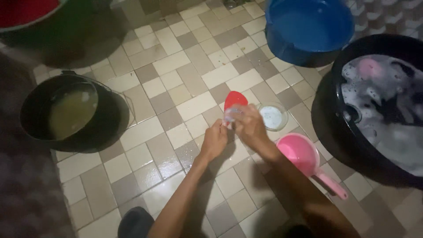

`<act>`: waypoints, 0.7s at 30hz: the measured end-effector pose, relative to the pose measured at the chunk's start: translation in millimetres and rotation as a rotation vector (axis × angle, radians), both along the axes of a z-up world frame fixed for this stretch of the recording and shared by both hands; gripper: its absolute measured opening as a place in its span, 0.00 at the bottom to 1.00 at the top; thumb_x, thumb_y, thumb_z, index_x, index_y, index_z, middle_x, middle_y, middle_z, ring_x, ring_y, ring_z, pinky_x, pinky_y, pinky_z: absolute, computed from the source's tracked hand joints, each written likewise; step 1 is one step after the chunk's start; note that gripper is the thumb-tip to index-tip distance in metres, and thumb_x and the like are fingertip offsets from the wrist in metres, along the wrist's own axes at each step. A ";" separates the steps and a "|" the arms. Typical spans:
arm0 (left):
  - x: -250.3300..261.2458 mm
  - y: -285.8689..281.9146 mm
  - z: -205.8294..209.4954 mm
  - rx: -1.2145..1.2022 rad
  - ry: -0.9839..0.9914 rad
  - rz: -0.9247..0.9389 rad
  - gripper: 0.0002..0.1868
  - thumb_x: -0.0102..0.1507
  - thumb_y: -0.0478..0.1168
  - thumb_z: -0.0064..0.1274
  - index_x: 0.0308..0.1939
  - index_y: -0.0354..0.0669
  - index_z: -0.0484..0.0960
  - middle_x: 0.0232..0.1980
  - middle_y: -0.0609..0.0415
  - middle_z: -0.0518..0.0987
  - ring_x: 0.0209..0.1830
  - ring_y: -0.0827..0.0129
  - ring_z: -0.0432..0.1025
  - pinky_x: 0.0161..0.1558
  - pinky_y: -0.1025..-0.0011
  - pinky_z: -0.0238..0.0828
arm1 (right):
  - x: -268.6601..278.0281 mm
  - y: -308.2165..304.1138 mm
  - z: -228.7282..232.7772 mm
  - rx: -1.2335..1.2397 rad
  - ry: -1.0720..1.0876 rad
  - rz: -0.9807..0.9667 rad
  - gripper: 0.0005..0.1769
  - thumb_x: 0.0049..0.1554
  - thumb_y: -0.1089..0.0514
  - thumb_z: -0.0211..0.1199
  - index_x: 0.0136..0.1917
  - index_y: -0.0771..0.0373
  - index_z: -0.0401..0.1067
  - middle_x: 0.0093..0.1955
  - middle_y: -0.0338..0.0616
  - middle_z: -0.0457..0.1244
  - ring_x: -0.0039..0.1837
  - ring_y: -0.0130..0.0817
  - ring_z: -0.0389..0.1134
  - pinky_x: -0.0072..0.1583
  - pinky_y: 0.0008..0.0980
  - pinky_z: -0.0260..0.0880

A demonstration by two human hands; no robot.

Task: Washing a plate and a ladle using soap and a sponge in basins of water on the floor.

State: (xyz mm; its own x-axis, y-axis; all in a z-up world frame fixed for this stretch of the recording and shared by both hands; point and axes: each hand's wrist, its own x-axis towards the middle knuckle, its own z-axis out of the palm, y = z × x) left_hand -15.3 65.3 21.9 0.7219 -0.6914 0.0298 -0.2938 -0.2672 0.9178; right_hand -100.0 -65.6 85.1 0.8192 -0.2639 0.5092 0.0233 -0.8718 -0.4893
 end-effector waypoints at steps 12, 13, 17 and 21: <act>-0.9 -0.7 -23.5 -0.029 0.095 0.040 0.20 0.71 0.48 0.33 0.45 0.37 0.75 0.35 0.35 0.79 0.35 0.47 0.77 0.39 0.54 0.70 | 1.0 0.7 -2.2 -0.142 0.043 -0.101 0.17 0.47 0.70 0.61 0.51 0.63 0.80 0.56 0.52 0.70 0.56 0.54 0.68 0.59 0.48 0.69; 0.1 1.0 -27.3 -0.025 0.094 0.039 0.20 0.71 0.48 0.33 0.45 0.37 0.75 0.35 0.35 0.79 0.35 0.47 0.77 0.39 0.54 0.70 | -0.5 8.0 0.5 -0.138 0.044 -0.103 0.17 0.47 0.70 0.61 0.51 0.63 0.80 0.56 0.52 0.70 0.56 0.54 0.68 0.59 0.48 0.69; -0.1 -3.5 -41.0 -0.189 0.248 0.052 0.26 0.73 0.52 0.30 0.40 0.35 0.77 0.34 0.38 0.78 0.34 0.53 0.71 0.39 0.55 0.69 | -4.8 13.5 11.4 -0.031 -0.005 0.063 0.19 0.48 0.71 0.61 0.52 0.60 0.80 0.56 0.50 0.69 0.57 0.54 0.68 0.60 0.47 0.69; 1.0 0.4 -20.4 0.004 0.188 0.122 0.33 0.75 0.55 0.24 0.37 0.33 0.78 0.30 0.39 0.77 0.30 0.54 0.70 0.38 0.55 0.66 | -2.6 19.1 -2.8 -0.064 0.021 0.076 0.23 0.44 0.71 0.61 0.55 0.65 0.77 0.55 0.55 0.67 0.59 0.60 0.67 0.61 0.51 0.69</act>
State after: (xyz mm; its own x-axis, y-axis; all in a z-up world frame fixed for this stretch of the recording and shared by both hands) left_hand -14.3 65.7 1.4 0.7926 -0.5986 -0.1159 -0.0825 -0.2936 0.9524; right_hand -102.7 -46.5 82.3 0.8464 -0.1683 0.5052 0.0805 -0.8974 -0.4338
